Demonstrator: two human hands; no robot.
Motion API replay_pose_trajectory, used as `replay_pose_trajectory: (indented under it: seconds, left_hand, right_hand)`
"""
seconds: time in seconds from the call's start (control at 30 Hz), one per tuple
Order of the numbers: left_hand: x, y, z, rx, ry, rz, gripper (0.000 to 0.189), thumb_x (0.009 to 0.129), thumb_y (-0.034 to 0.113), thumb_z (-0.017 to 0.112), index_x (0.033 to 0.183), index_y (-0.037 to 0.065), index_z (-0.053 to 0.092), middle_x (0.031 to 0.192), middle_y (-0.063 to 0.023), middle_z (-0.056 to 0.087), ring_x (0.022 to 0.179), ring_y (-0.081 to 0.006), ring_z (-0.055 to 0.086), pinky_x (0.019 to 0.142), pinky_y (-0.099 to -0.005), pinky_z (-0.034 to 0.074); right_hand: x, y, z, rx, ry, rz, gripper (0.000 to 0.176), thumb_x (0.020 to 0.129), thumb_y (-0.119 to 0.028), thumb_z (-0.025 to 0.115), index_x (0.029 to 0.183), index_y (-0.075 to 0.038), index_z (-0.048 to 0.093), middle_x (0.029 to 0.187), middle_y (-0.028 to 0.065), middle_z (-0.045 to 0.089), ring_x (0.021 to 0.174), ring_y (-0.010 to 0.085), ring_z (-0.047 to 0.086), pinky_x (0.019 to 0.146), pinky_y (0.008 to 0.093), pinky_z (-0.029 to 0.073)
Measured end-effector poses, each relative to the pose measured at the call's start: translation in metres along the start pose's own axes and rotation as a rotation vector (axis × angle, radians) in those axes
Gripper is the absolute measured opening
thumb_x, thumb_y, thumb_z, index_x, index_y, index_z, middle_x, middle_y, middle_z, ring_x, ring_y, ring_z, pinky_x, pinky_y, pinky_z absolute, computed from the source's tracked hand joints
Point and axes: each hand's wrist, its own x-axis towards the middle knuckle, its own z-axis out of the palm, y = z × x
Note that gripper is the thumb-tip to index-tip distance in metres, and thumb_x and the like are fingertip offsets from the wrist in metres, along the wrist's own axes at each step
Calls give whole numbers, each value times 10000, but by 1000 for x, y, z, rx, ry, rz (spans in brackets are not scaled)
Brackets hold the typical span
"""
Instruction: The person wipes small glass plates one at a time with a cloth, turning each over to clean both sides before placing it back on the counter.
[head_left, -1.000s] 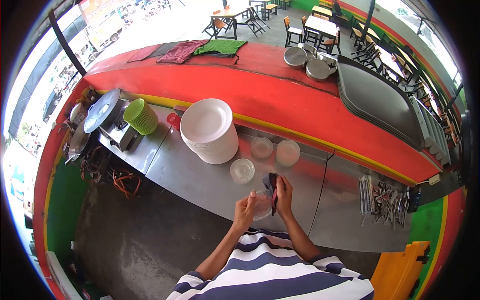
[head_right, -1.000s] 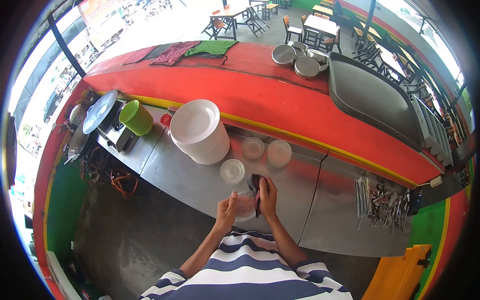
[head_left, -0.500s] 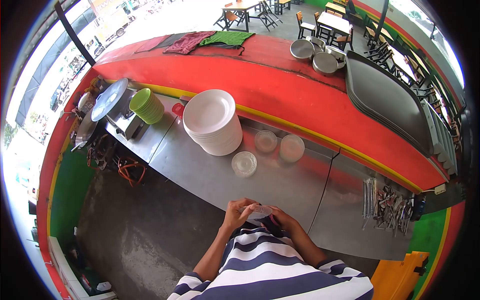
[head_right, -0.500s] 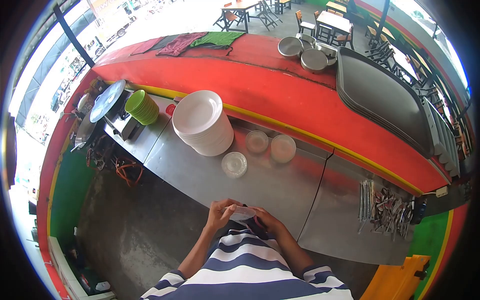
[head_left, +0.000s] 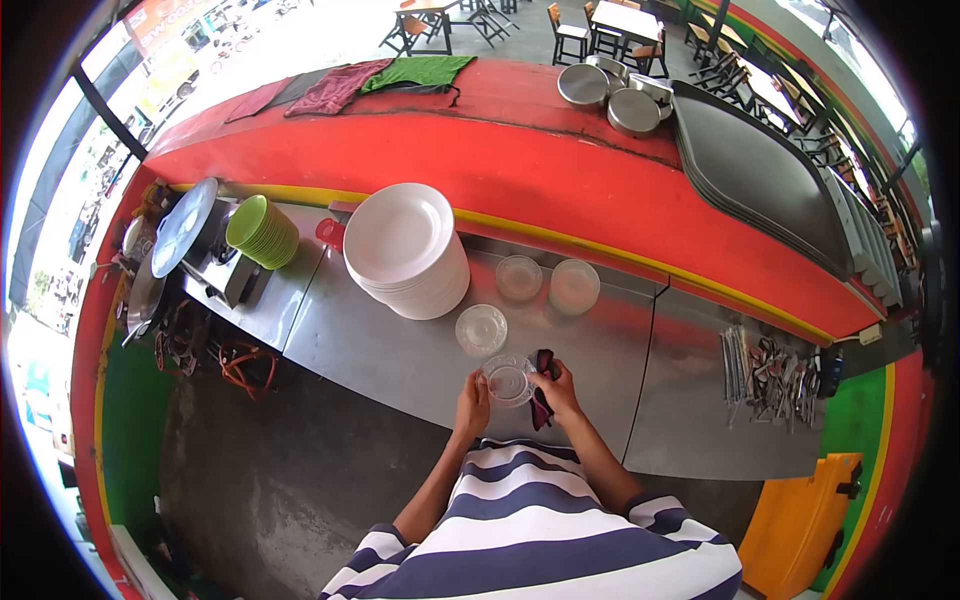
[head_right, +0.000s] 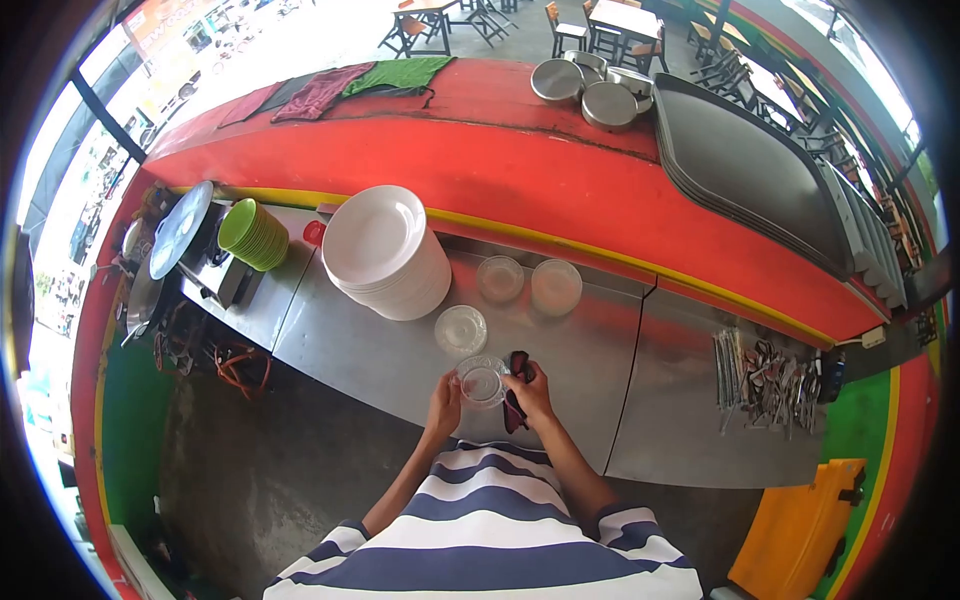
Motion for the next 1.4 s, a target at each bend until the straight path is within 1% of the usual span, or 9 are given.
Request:
replay_pose_trajectory:
  seconds: [0.13, 0.43, 0.73, 1.03, 1.13, 1.23, 1.33, 1.37, 1.4]
  left_hand:
    - [29, 2, -24, 126, -133, -158, 379, 1076, 343, 386, 1171, 24, 569, 639, -163, 670, 551, -327, 682, 551, -411, 533]
    - [102, -33, -32, 251, -4, -21, 345, 1071, 339, 371, 1235, 94, 549, 656, -211, 671, 598, -399, 682, 596, -517, 528]
    - [141, -44, -30, 557, -70, -39, 433, 1046, 314, 428, 1414, 104, 335, 732, -271, 680, 697, -488, 669, 640, -582, 515]
    - [160, -35, -37, 615, -46, 30, 405, 1032, 335, 458, 1346, 81, 420, 746, -272, 682, 680, -497, 654, 609, -585, 500]
    - [156, -17, -41, 489, 67, 61, 359, 1011, 300, 526, 1279, 63, 496, 652, -191, 664, 560, -466, 620, 545, -558, 477]
    - [152, 0, -36, 371, -95, 188, 319, 966, 236, 609, 1223, 58, 546, 674, -120, 658, 619, -396, 638, 585, -498, 487]
    - [175, 13, -1, 307, -123, 712, 330, 917, 205, 672, 1197, 61, 572, 822, -88, 671, 810, -335, 649, 693, -466, 487]
    - [184, 18, 9, 427, -344, 545, 435, 895, 241, 693, 1267, 58, 559, 1172, -129, 648, 1183, -333, 567, 921, -473, 456]
    - [196, 18, 23, 484, -340, 625, 481, 893, 252, 695, 1306, 59, 540, 1255, -143, 603, 1248, -341, 518, 977, -482, 426]
  right_hand:
    - [10, 0, 22, -50, 24, -39, 376, 764, -135, 816, 1060, -30, 611, 825, -25, 571, 708, 81, 537, 657, 252, 461]
    - [53, 26, 67, -139, 149, -77, 436, 765, -163, 840, 1094, -19, 594, 846, -11, 571, 732, 92, 537, 673, 262, 477]
    - [76, 44, 82, -196, 297, -60, 476, 767, -175, 820, 1135, 16, 585, 908, 61, 654, 794, 142, 634, 727, 293, 524]
    - [73, 48, 86, -138, 395, -27, 421, 824, -235, 810, 1102, 3, 601, 895, 46, 653, 771, 122, 622, 699, 298, 512]
    - [68, 51, 72, -106, 516, -17, 402, 837, -249, 801, 1091, -6, 606, 888, 27, 640, 779, 111, 604, 703, 294, 497]
    - [59, 49, 49, 59, 631, -11, 368, 838, -250, 799, 1068, -25, 621, 860, 3, 618, 764, 105, 583, 695, 287, 479]
    - [55, 57, 24, 174, 741, 27, 332, 837, -242, 798, 1047, -45, 634, 839, -9, 603, 739, 109, 563, 683, 282, 465]
    - [51, 57, 18, 167, 769, 34, 316, 836, -248, 798, 1035, -55, 646, 827, -17, 594, 736, 112, 558, 681, 288, 460]
    - [49, 59, 14, 193, 780, 43, 316, 836, -249, 797, 1035, -55, 648, 831, -15, 597, 740, 113, 561, 685, 288, 461]
